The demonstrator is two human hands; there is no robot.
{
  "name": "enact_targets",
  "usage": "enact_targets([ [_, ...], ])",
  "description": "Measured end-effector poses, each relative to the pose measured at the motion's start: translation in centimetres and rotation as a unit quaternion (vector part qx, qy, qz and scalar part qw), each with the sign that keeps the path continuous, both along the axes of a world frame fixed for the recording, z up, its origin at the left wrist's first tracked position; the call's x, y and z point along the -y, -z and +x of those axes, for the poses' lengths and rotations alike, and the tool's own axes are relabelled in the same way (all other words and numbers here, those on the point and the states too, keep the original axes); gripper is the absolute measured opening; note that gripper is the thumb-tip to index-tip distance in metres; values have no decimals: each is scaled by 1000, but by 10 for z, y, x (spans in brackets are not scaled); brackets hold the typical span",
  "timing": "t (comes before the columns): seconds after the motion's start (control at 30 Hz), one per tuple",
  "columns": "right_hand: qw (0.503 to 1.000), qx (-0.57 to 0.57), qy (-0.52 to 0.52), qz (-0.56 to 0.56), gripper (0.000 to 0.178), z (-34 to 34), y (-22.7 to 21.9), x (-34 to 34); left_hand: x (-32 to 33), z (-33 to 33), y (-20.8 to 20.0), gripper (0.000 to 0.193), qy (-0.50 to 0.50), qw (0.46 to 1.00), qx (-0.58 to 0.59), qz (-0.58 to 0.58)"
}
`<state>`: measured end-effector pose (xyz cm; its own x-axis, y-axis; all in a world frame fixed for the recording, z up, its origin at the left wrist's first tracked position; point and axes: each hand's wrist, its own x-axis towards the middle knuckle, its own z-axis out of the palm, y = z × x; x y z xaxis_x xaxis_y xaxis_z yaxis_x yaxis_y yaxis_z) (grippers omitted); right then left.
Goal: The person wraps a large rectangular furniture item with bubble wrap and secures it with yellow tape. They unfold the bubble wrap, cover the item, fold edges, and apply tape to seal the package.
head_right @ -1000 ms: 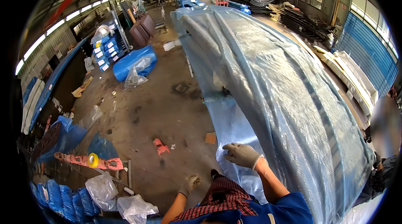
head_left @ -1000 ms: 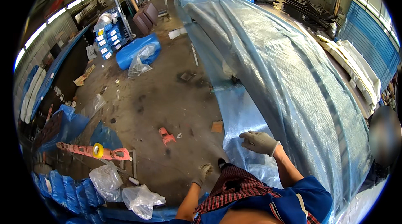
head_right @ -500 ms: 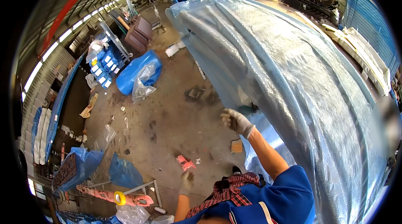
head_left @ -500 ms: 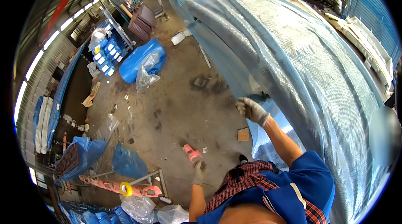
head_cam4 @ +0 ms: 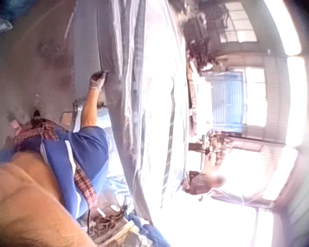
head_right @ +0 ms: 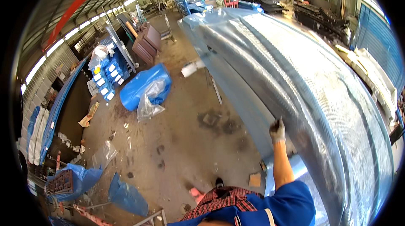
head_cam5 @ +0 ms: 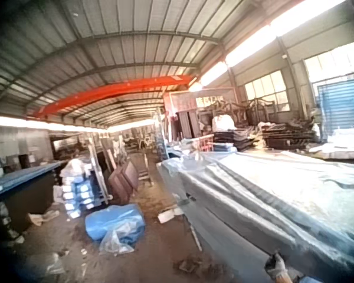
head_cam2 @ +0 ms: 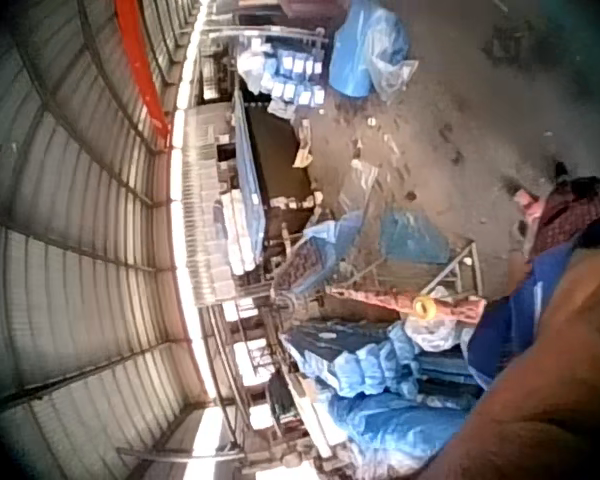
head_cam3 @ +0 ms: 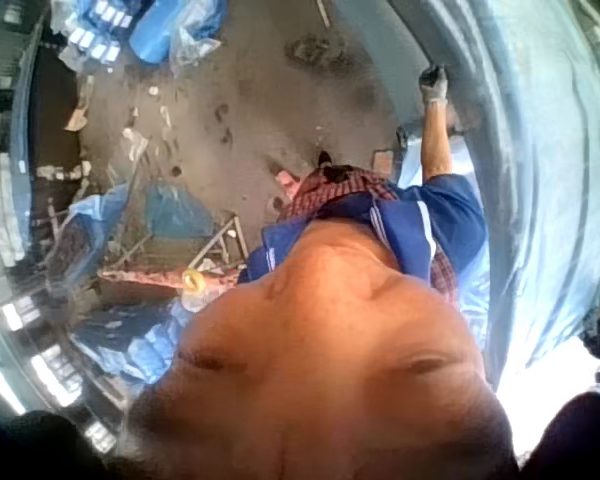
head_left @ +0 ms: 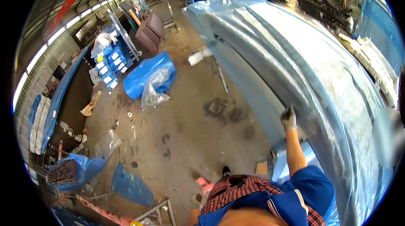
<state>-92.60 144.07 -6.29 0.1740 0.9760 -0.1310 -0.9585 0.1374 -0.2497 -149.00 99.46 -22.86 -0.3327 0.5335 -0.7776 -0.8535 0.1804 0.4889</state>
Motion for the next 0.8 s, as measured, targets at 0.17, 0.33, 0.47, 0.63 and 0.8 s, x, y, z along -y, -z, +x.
enact_targets([
  [0.17, 964, 66, 97, -237, 7, 21, 74, 25, -230, -38, -32, 12, 184, 973, -128, 54],
  [0.33, 940, 95, 147, -293, 8, 7, 61, 17, -473, 22, -150, 19, 313, 935, -120, 120],
  [0.47, 958, 71, 108, -255, 9, 1, 59, 11, -584, 88, -175, 17, 354, 915, -96, 167],
  [0.63, 962, 109, 82, -236, 19, -29, 30, -21, -682, 139, -160, 13, 454, 881, -2, 129],
  [0.8, 986, 52, 58, -147, 22, -52, -4, -77, -805, 118, -154, 12, 435, 891, 10, 130],
])
